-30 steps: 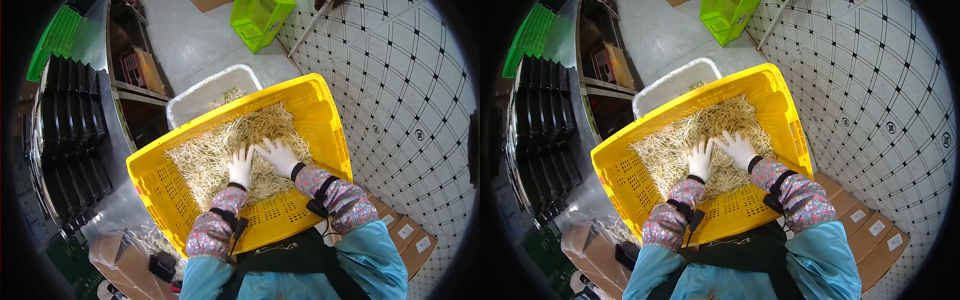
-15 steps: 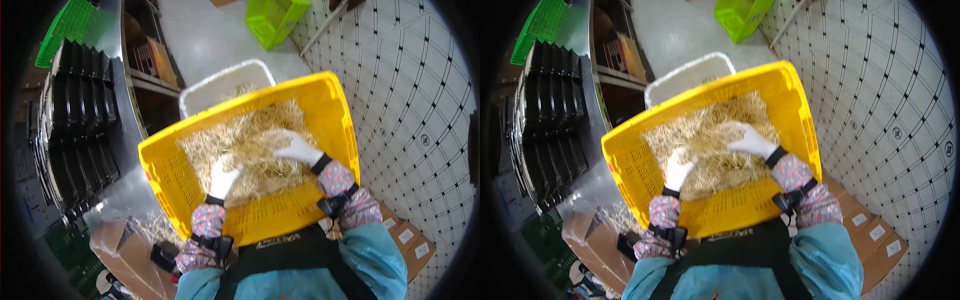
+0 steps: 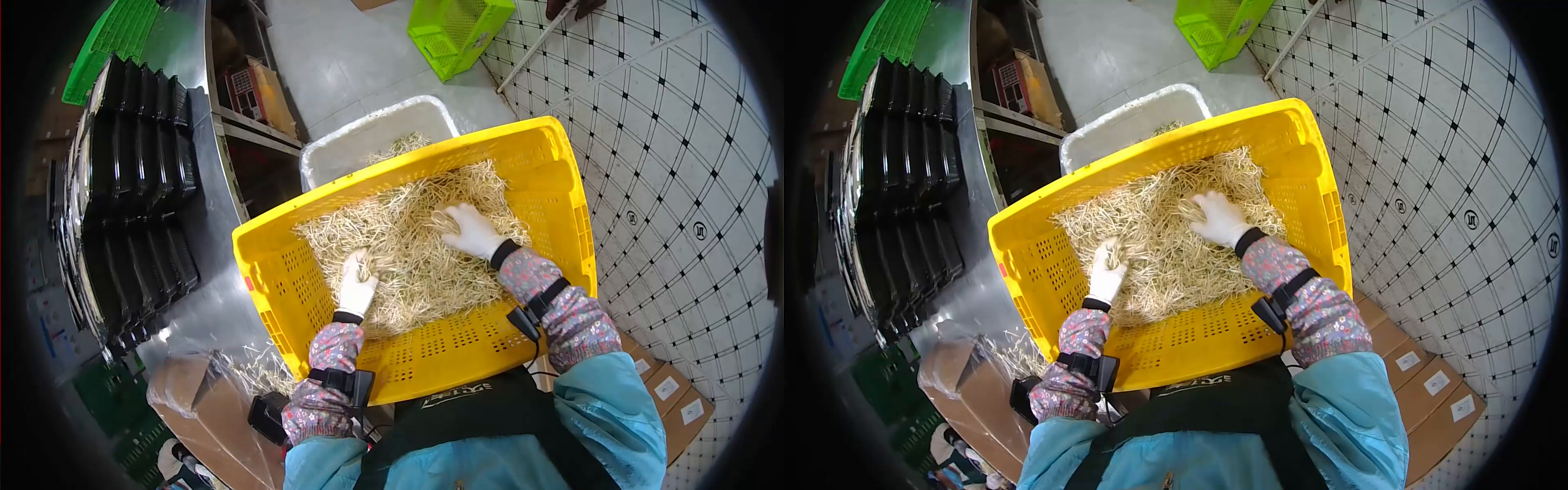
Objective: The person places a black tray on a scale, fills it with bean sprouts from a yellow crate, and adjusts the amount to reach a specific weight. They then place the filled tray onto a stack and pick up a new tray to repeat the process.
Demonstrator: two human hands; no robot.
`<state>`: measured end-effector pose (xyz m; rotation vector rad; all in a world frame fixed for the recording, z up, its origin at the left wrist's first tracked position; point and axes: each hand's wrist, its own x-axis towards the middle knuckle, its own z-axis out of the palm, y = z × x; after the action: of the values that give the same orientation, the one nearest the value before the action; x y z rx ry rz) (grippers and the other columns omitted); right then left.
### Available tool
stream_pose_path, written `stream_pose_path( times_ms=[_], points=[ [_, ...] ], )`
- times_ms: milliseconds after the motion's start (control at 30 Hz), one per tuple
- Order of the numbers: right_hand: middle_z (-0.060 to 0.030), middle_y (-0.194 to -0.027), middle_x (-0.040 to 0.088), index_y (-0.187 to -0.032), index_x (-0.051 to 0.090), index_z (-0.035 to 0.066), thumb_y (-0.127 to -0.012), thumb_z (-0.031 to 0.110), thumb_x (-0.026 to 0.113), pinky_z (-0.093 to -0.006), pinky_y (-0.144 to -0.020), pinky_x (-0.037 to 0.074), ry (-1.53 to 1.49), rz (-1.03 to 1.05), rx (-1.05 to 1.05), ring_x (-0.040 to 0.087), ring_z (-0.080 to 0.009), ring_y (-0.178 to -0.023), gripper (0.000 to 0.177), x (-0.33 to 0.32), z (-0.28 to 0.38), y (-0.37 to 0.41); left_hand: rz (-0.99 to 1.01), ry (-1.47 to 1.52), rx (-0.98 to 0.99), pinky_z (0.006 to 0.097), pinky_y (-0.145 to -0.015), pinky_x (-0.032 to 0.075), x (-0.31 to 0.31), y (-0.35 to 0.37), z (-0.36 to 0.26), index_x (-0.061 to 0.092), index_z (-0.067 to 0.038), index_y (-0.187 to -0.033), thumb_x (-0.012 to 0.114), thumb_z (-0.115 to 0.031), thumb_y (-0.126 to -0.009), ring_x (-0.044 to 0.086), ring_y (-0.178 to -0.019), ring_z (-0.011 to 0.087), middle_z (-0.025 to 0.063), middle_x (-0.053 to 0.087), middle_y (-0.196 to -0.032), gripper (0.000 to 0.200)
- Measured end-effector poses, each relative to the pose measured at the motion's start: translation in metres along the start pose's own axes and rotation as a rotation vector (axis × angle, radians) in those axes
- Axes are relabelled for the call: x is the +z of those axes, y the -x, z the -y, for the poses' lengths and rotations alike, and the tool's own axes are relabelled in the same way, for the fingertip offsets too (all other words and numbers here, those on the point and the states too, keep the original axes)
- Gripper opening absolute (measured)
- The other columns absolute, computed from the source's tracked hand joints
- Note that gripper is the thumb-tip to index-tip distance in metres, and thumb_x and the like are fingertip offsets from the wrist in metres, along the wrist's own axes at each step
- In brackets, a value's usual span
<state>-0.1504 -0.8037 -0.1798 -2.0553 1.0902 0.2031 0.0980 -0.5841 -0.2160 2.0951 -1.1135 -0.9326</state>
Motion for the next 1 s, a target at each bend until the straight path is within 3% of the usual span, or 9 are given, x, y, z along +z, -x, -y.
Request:
stream_pose_path(
  times_ms=[100, 200, 367, 500, 633, 700, 833, 967, 1000],
  points=[
    [-0.0213, -0.132, 0.055, -0.145, 0.041, 0.013, -0.075, 0.044, 0.075, -0.0464, -0.094, 0.049, 0.298, 0.02, 0.058, 0.057, -0.0355, -0.117, 0.084, -0.001, 0.025, -0.012, -0.066, -0.307, -0.022, 0.0514, -0.113, 0.032, 0.009, -0.012, -0.038, 0.026, -0.013, -0.153, 0.084, -0.035, -0.068, 0.025, -0.141, 0.0442, 0.019, 0.024, -0.157, 0.105],
    [-0.0197, -0.135, 0.05, -0.146, 0.04, 0.016, -0.08, 0.035, 0.073, -0.0484, -0.088, 0.051, 0.494, -0.011, -0.042, 0.056, -0.0345, -0.116, 0.076, 0.032, 0.042, -0.007, -0.001, -0.479, -0.026, 0.0492, -0.106, 0.041, 0.025, -0.014, -0.038, 0.034, -0.012, -0.149, 0.085, -0.028, -0.067, 0.043, -0.128, 0.0422, 0.0188, 0.04, -0.146, 0.098],
    [-0.016, -0.119, 0.056, -0.137, 0.05, 0.013, -0.085, 0.008, 0.055, -0.041, -0.083, 0.053, -0.233, 0.067, -0.094, 0.059, -0.0305, -0.1, 0.052, 0.054, 0.082, 0.005, -0.101, 0.531, -0.128, 0.0307, -0.1, 0.046, 0.02, 0.001, -0.011, 0.05, 0.003, -0.136, 0.066, -0.013, -0.091, 0.056, -0.119, 0.0182, 0.0133, 0.058, -0.132, 0.05],
    [-0.0186, -0.129, 0.057, -0.139, 0.05, 0.009, -0.084, 0.025, 0.071, -0.0409, -0.107, 0.04, -0.561, 0.036, -0.419, 0.052, -0.0321, -0.124, 0.062, 0.079, 0.114, 0.02, -0.145, 0.829, -0.454, 0.0319, -0.106, 0.041, -0.015, 0.033, -0.038, 0.04, 0.003, -0.144, 0.062, -0.023, -0.097, 0.052, -0.124, 0.0203, 0.0151, 0.053, -0.138, 0.058],
    [-0.0171, -0.128, 0.061, -0.134, 0.057, 0.01, -0.081, 0.046, 0.07, -0.0407, -0.105, 0.042, -0.306, 0.015, 0.034, 0.054, -0.032, -0.123, 0.066, 0.019, 0.042, -0.029, -0.216, 0.861, -0.68, 0.0335, -0.112, 0.033, -0.01, 0.039, 0.014, 0.029, 0.001, -0.151, 0.059, -0.037, -0.098, 0.038, -0.137, 0.0198, 0.0127, 0.034, -0.154, 0.072],
    [-0.0197, -0.148, 0.044, -0.145, 0.044, 0.013, -0.078, 0.054, 0.07, -0.0468, -0.112, 0.034, 0.086, -0.211, 0.008, 0.039, -0.0373, -0.137, 0.083, -0.002, -0.019, -0.049, -0.236, 0.718, -0.644, 0.0337, -0.117, 0.024, -0.006, 0.035, 0.02, 0.024, 0.001, -0.153, 0.062, -0.041, -0.095, 0.031, -0.143, 0.0242, 0.0143, 0.03, -0.157, 0.081],
    [-0.0265, -0.157, 0.024, -0.154, 0.028, 0.015, -0.067, 0.062, 0.076, -0.0506, -0.116, 0.027, 0.23, 0.153, 0.136, 0.02, -0.045, -0.145, 0.11, -0.021, -0.057, -0.014, -0.219, 0.473, -0.647, 0.0351, -0.118, 0.02, 0.003, 0.026, 0.011, 0.023, 0.001, -0.153, 0.063, -0.044, -0.093, 0.024, -0.147, 0.0269, 0.0185, 0.025, -0.159, 0.085],
    [-0.0285, -0.146, 0.041, -0.155, 0.026, 0.017, -0.071, 0.055, 0.076, -0.0469, -0.104, 0.044, 0.171, 0.262, 0.206, 0.048, -0.0431, -0.129, 0.104, -0.012, -0.066, 0.003, -0.281, 0.523, -0.603, 0.036, -0.118, 0.02, 0.01, 0.032, 0.023, 0.027, 0.001, -0.152, 0.069, -0.034, -0.091, 0.026, -0.146, 0.028, 0.0196, 0.029, -0.157, 0.083],
    [-0.0258, -0.129, 0.058, -0.146, 0.043, 0.013, -0.073, 0.05, 0.075, -0.0439, -0.095, 0.05, 0.156, 0.181, 0.193, 0.062, -0.0386, -0.112, 0.088, -0.011, -0.067, 0.007, -0.298, 0.517, -0.602, 0.0364, -0.118, 0.022, 0.009, 0.031, 0.024, 0.03, 0.001, -0.151, 0.07, -0.029, -0.09, 0.029, -0.144, 0.028, 0.0198, 0.032, -0.155, 0.079]
  ],
)
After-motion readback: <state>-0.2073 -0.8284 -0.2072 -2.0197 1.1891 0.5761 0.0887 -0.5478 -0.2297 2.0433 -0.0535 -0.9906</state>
